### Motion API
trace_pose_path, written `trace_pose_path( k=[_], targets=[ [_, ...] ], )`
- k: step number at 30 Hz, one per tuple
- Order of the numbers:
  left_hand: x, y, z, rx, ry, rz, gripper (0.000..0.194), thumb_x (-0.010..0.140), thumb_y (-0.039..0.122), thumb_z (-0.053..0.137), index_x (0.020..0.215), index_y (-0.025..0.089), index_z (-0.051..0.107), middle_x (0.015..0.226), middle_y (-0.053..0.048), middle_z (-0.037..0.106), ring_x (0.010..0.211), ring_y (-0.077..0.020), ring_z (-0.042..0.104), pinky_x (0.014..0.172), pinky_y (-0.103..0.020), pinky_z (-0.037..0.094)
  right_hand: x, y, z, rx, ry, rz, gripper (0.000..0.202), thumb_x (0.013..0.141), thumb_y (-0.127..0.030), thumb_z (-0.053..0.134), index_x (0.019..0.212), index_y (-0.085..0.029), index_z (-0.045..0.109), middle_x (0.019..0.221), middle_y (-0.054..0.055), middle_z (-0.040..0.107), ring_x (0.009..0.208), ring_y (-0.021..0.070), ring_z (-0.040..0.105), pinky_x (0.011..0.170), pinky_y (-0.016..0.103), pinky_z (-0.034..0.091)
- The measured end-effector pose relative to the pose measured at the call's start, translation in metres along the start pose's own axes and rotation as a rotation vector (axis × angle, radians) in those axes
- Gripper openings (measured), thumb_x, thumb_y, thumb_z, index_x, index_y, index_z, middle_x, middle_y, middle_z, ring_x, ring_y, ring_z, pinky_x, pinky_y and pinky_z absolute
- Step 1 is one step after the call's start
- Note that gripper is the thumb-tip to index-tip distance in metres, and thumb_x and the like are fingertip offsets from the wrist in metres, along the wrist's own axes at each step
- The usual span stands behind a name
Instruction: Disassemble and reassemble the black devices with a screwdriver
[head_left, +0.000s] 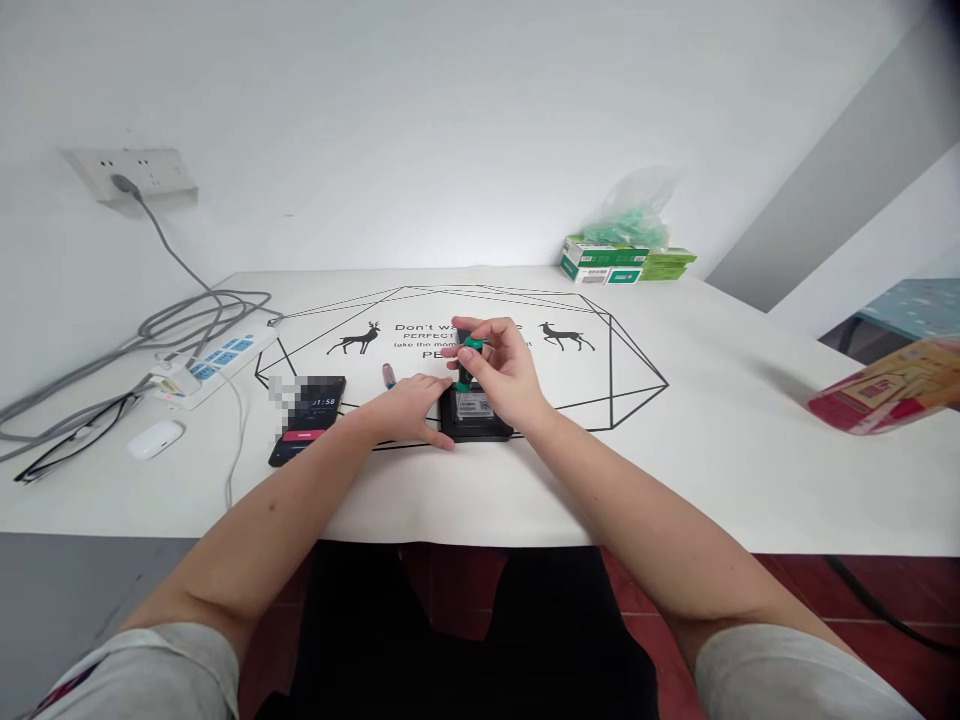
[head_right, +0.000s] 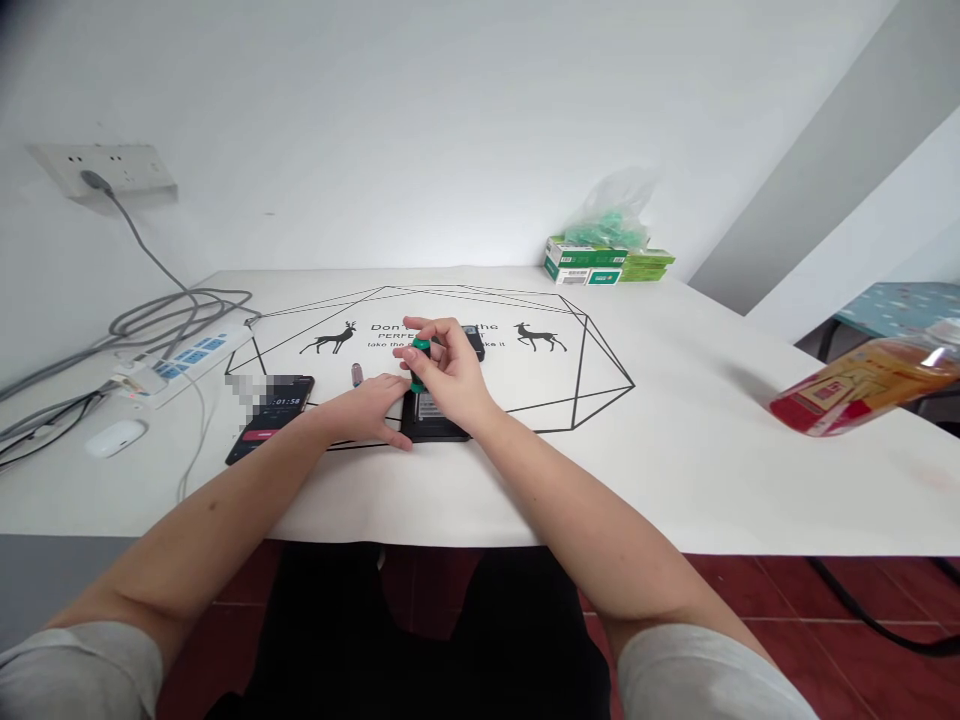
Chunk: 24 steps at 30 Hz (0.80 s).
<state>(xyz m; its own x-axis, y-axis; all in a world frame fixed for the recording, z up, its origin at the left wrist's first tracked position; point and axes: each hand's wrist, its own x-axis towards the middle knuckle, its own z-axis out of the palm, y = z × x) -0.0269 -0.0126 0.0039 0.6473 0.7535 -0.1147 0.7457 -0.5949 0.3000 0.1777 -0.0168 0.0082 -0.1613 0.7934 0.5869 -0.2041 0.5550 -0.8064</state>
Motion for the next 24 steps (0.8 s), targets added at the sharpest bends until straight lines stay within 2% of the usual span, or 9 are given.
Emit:
trace_pose_path(
  k=[2, 5, 8, 13, 18, 21, 24],
  targets=[
    [0.0, -0.0007, 0.0004, -0.005, 0.001, -0.001, 0.101, 0.08, 0.075, 0.081, 0.158, 0.018, 0.052, 0.159, -0.02, 0.058, 0.148, -0.0472, 0.051, 0.123, -0.056, 0.041, -0.0014, 0.0008, 0.0016, 0.015, 0.011, 0.007, 0.048, 0.088, -0.059, 0.086, 0.105, -0.029, 0.052, 0.139, 0.009, 0.075, 0.092, 0.0167, 0.079, 0.09, 0.043, 0.069],
    [0.0, -0.0022, 0.0013, -0.027, -0.002, 0.014, 0.102, 0.081, 0.075, 0.079, 0.16, 0.017, 0.049, 0.162, -0.021, 0.055, 0.149, -0.0467, 0.05, 0.121, -0.055, 0.043, -0.0032, 0.0042, 0.0024, -0.02, 0.046, -0.036, 0.049, 0.086, -0.061, 0.088, 0.107, -0.03, 0.057, 0.129, 0.007, 0.08, 0.098, 0.0197, 0.079, 0.095, 0.046, 0.068],
    [0.0003, -0.0031, 0.0016, -0.021, -0.009, 0.017, 0.101, 0.082, 0.075, 0.079, 0.158, 0.017, 0.049, 0.161, -0.022, 0.055, 0.148, -0.0467, 0.051, 0.119, -0.054, 0.045, -0.0043, 0.0062, 0.0017, -0.093, 0.064, -0.093, 0.041, 0.093, -0.063, 0.08, 0.113, -0.03, 0.065, 0.128, 0.008, 0.081, 0.104, 0.0217, 0.077, 0.097, 0.048, 0.067],
    [0.001, -0.0025, 0.0012, 0.014, -0.015, 0.009, 0.097, 0.082, 0.076, 0.08, 0.154, 0.016, 0.053, 0.157, -0.021, 0.059, 0.143, -0.0463, 0.054, 0.116, -0.052, 0.047, -0.005, 0.0036, -0.0016, -0.189, 0.023, -0.135, 0.036, 0.101, -0.061, 0.069, 0.12, -0.031, 0.07, 0.127, 0.008, 0.081, 0.11, 0.0241, 0.076, 0.09, 0.046, 0.064],
    [0.0008, -0.0038, 0.0017, 0.027, -0.018, 0.002, 0.098, 0.083, 0.077, 0.079, 0.155, 0.017, 0.052, 0.157, -0.021, 0.058, 0.143, -0.0457, 0.054, 0.116, -0.051, 0.047, -0.005, 0.0027, -0.0059, -0.248, -0.015, -0.139, 0.025, 0.105, -0.043, 0.062, 0.124, -0.033, 0.074, 0.124, 0.005, 0.081, 0.113, 0.0257, 0.075, 0.097, 0.051, 0.062],
    [0.001, -0.0047, 0.0018, 0.026, -0.022, 0.014, 0.097, 0.083, 0.077, 0.079, 0.156, 0.019, 0.052, 0.158, -0.019, 0.058, 0.143, -0.0451, 0.054, 0.116, -0.05, 0.046, -0.0041, 0.0023, -0.0071, -0.283, -0.011, -0.181, 0.028, 0.104, -0.029, 0.056, 0.121, -0.034, 0.077, 0.12, 0.004, 0.081, 0.117, 0.0261, 0.072, 0.104, 0.053, 0.059],
    [0.0013, -0.0041, 0.0009, 0.024, -0.033, 0.005, 0.098, 0.083, 0.078, 0.078, 0.157, 0.019, 0.051, 0.158, -0.019, 0.058, 0.144, -0.0449, 0.053, 0.116, -0.05, 0.046, -0.0029, 0.0013, -0.0067, -0.284, -0.016, -0.249, 0.03, 0.102, -0.023, 0.055, 0.119, -0.034, 0.077, 0.113, 0.003, 0.079, 0.109, 0.0239, 0.07, 0.096, 0.048, 0.058]
  ],
)
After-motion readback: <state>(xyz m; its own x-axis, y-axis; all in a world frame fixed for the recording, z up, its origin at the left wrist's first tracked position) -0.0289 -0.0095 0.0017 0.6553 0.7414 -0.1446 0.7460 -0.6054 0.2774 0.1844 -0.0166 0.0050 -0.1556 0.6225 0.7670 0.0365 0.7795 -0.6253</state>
